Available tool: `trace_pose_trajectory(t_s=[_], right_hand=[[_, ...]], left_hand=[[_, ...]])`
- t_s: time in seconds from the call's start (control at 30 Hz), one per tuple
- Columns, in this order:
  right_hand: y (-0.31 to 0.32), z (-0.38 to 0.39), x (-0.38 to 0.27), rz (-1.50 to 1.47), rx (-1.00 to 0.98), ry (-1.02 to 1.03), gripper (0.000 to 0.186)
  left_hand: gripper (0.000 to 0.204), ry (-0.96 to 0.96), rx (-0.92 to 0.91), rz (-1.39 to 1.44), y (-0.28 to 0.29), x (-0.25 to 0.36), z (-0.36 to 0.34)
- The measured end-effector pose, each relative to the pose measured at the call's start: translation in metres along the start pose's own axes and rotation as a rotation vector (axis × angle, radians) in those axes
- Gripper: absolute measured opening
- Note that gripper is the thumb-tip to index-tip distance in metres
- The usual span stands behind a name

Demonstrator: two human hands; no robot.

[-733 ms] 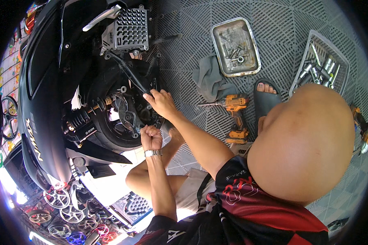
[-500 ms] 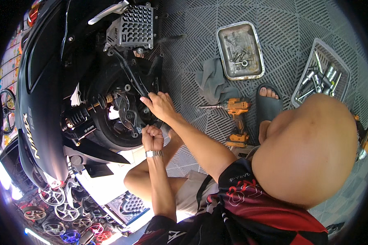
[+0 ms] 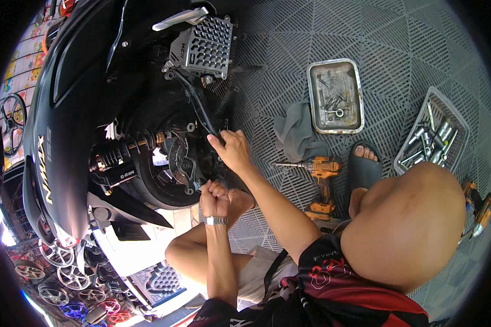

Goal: The person is sitting on the floor repairing the rear wheel assembly of a scooter. They use a power drill to remove bolts and disassemble the brake caliper and surrounding components.

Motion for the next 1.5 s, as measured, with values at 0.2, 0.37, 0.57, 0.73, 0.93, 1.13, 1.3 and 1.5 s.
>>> trace_pose_trajectory(t_s=[0.2,0.37,0.57,0.73,0.93,1.13,1.3,1.5], right_hand=[[-0.008,-0.012,0.005,-0.151,-0.335,-0.245,0.057],[-0.030,-0.031,0.064,-0.266,0.060,-0.490,0.056],[-0.065,-0.032,0.058,-0.793,-0.508,-0.910,0.067],[-0.071,-0.016,0.056,-0.705,-0.575,-0.849,0.064],[-0.092,-0.022,0.075,-0.619,-0.620,-0.826,0.066],[-0.097,-0.012,0.073,-0.778,-0.662,-0.832,0.065],[-0.101,-0.012,0.078,-0.875,-0.614,-0.926,0.068],[-0.094,-0.005,0.074,-1.121,-0.568,-0.867,0.066]], left_hand=[[0.028,-0.052,-0.072,-0.007,0.003,-0.002,0.005],[0.024,-0.050,-0.081,-0.007,-0.011,-0.009,0.005],[0.016,-0.131,-0.031,-0.040,-0.007,-0.002,0.019],[0.023,-0.185,0.007,-0.115,-0.014,-0.003,0.041],[0.021,-0.157,-0.016,-0.076,-0.013,-0.013,0.049],[0.023,-0.142,-0.004,-0.047,-0.006,0.002,0.046],[0.024,-0.129,-0.009,-0.094,-0.014,0.007,0.044],[0.018,-0.110,-0.008,-0.142,-0.012,0.032,0.033]])
Point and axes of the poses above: each hand's wrist, its own z-axis away from the middle knuckle, its own y-axis out of the back of the hand, x = y × z, the point moved 4 cm from there along -z, towards the middle knuckle, and after that the axes turned 11 degrees about z, right-handed, at the moved point
